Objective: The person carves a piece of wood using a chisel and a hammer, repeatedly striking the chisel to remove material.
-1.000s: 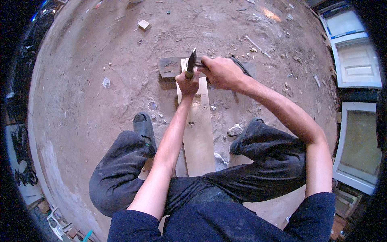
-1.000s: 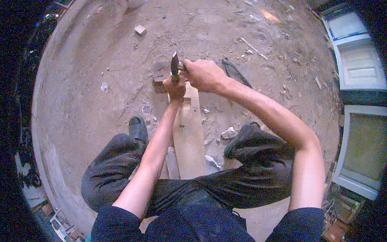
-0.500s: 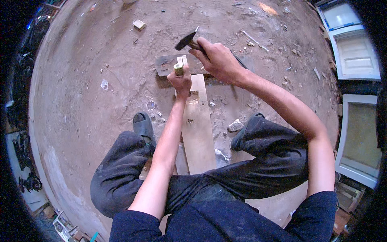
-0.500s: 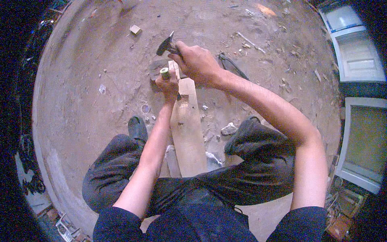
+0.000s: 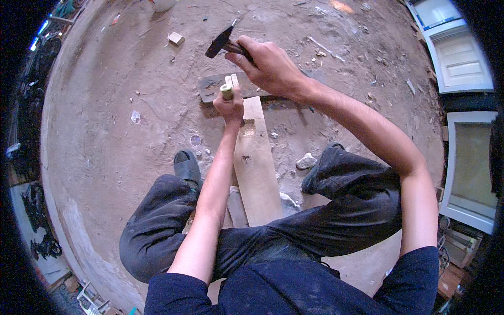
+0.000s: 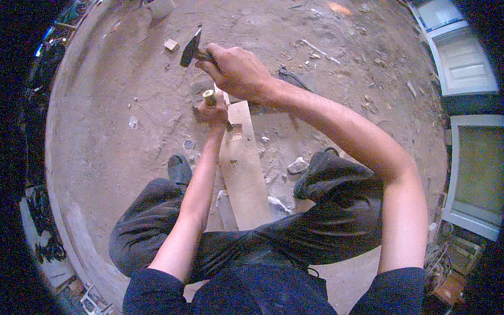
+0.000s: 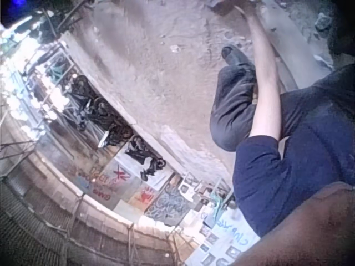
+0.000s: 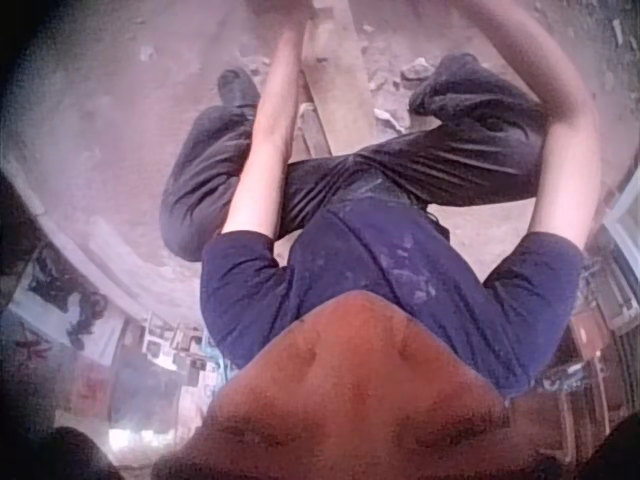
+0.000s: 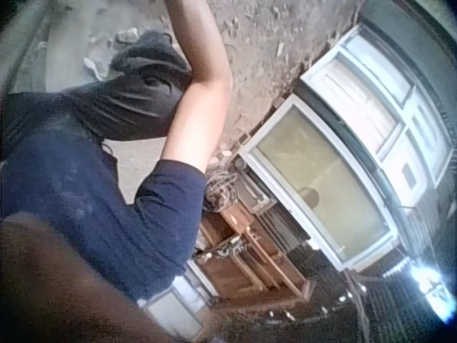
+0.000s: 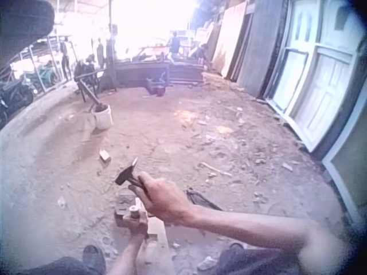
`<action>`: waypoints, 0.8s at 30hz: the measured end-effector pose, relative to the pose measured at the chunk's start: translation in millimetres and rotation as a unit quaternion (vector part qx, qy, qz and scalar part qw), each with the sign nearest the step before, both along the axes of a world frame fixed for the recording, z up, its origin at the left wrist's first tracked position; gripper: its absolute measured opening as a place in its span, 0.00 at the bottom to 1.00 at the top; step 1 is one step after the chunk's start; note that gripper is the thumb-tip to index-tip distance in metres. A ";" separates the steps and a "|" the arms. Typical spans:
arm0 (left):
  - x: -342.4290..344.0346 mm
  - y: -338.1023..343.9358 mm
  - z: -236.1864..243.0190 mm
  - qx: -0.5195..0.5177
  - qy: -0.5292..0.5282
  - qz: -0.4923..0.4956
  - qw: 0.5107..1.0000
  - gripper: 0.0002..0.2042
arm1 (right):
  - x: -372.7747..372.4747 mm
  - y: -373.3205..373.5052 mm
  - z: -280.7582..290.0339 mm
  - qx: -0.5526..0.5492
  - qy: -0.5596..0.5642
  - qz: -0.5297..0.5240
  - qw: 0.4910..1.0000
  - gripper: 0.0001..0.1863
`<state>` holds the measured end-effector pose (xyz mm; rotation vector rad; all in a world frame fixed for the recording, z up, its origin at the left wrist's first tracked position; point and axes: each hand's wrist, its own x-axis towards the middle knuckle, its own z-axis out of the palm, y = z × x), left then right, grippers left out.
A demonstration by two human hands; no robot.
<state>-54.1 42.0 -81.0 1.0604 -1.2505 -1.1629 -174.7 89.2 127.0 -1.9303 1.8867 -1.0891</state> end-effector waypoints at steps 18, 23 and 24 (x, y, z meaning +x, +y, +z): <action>-3.5 -2.2 -14.0 -0.211 -0.113 -0.005 0.971 0.16 | 1.7 -6.0 -35.5 0.230 0.108 0.059 0.965 0.19; -1.9 -9.9 1.1 0.020 0.035 -0.150 0.988 0.15 | -7.1 -13.2 -8.2 0.120 0.014 0.029 0.992 0.19; 3.9 -14.7 4.7 0.076 0.067 -0.196 0.975 0.15 | -7.7 -12.7 -6.3 0.120 0.015 0.028 0.992 0.19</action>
